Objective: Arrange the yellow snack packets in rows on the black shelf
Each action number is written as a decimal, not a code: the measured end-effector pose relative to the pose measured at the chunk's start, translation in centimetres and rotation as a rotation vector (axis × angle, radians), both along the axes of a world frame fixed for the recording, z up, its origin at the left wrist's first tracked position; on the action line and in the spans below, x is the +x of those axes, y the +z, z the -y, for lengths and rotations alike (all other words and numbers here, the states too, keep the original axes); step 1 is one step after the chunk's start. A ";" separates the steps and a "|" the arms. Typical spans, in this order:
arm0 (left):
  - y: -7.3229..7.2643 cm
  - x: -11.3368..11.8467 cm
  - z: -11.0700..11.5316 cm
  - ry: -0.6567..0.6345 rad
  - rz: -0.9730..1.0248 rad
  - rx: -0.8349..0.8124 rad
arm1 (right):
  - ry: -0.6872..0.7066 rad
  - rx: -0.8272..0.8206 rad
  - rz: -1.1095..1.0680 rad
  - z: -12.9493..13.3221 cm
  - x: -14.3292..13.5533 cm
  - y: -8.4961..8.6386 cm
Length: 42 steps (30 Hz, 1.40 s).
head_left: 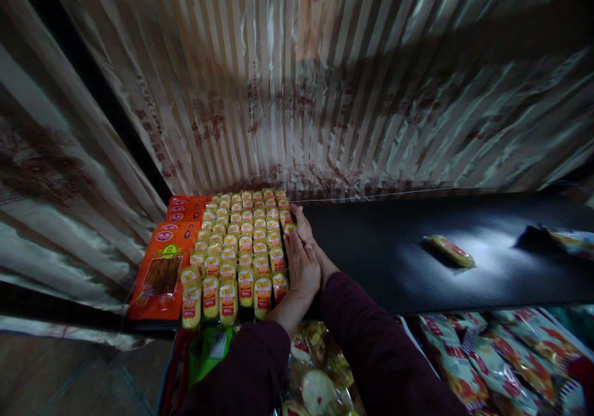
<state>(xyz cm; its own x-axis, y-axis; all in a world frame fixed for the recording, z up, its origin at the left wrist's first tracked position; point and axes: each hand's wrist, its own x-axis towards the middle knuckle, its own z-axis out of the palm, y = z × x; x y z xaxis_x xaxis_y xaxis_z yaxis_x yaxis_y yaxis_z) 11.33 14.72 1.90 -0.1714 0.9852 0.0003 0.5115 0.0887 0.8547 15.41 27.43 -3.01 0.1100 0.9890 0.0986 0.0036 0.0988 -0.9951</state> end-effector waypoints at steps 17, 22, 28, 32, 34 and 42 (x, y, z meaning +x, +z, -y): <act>0.4 0.0 -0.2 0.046 0.013 -0.021 | -0.024 -0.050 -0.218 -1.0 0.9 -0.9; 0.1 0.3 0.2 0.023 -0.017 0.031 | -0.018 -0.116 -0.310 -1.9 1.6 0.0; -0.4 0.5 0.5 -0.004 -0.029 0.073 | 0.063 -0.183 -0.323 -2.9 1.5 1.3; -0.7 0.3 0.4 -0.042 -0.033 0.107 | 0.120 -0.203 -0.331 -3.5 1.3 1.5; -0.7 0.1 0.4 -0.049 -0.019 0.100 | 0.138 -0.204 -0.331 -3.6 1.1 1.5; -0.8 0.0 0.0 -0.019 -0.022 0.048 | 0.124 -0.212 -0.379 -3.1 -0.1 2.1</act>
